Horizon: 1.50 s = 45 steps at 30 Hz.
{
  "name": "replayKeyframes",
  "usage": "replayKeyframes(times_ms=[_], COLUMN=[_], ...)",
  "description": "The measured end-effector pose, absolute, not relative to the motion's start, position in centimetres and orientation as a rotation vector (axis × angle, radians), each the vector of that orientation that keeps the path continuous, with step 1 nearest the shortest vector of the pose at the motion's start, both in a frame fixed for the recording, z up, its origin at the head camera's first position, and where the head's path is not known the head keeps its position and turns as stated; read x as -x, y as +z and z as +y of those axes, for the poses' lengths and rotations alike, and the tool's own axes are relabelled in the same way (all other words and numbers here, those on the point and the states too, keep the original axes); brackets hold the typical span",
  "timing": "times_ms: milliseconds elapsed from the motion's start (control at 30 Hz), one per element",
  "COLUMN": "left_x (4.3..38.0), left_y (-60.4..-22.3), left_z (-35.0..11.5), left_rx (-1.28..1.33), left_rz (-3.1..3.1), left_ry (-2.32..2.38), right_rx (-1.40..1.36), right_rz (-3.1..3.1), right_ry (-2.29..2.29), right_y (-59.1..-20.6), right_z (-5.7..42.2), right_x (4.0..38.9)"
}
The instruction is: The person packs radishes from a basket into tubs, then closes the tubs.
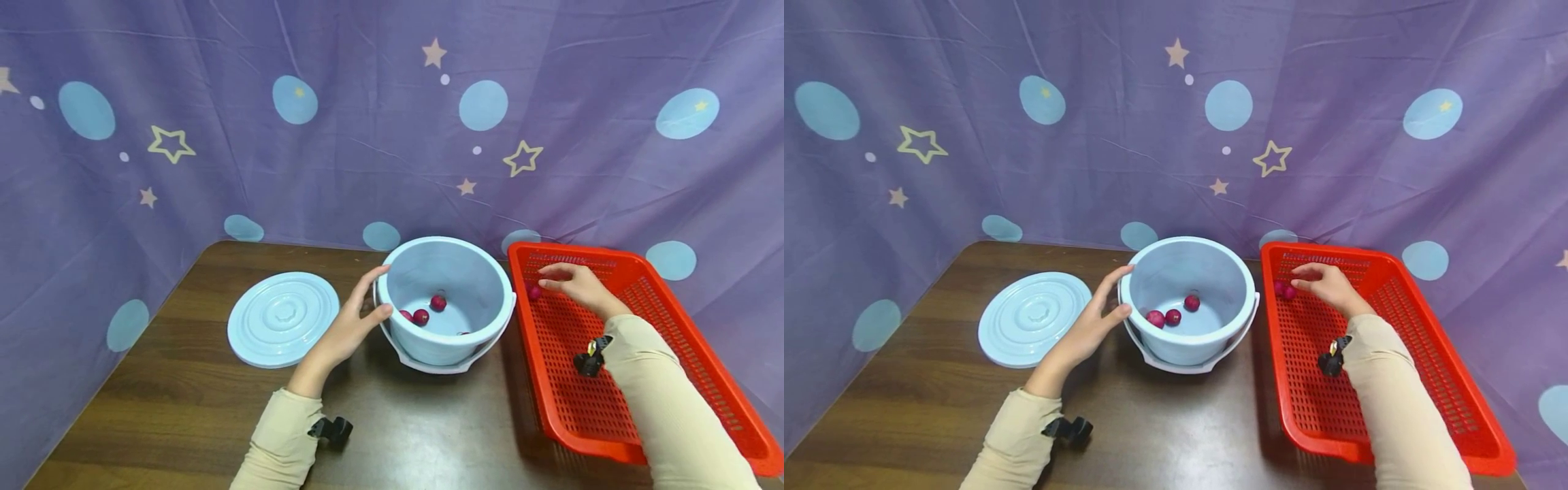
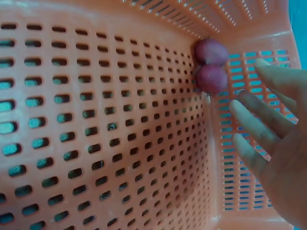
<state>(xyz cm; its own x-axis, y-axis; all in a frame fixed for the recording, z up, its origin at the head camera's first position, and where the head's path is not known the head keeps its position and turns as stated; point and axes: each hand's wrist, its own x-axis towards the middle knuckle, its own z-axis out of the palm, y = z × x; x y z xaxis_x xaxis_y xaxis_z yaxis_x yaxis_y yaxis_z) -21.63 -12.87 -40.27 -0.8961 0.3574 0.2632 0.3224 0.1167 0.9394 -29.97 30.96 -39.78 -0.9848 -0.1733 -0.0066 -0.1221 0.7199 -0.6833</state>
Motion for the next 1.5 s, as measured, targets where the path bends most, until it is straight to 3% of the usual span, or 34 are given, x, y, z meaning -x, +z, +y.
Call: replayKeyframes(times_ms=[1200,1500], left_x=[21.8,21.8], left_y=[-40.2,-40.3], left_z=[-12.8,-12.8], left_rx=[-0.723,-0.724], left_rz=[2.314,2.315], left_ry=[1.963,1.966], right_rx=[0.313,0.321], right_rz=[2.879,2.905], right_ry=[-0.994,-0.983], right_y=[-42.3,-40.7], right_z=[30.3,30.4], right_x=[30.9,30.5])
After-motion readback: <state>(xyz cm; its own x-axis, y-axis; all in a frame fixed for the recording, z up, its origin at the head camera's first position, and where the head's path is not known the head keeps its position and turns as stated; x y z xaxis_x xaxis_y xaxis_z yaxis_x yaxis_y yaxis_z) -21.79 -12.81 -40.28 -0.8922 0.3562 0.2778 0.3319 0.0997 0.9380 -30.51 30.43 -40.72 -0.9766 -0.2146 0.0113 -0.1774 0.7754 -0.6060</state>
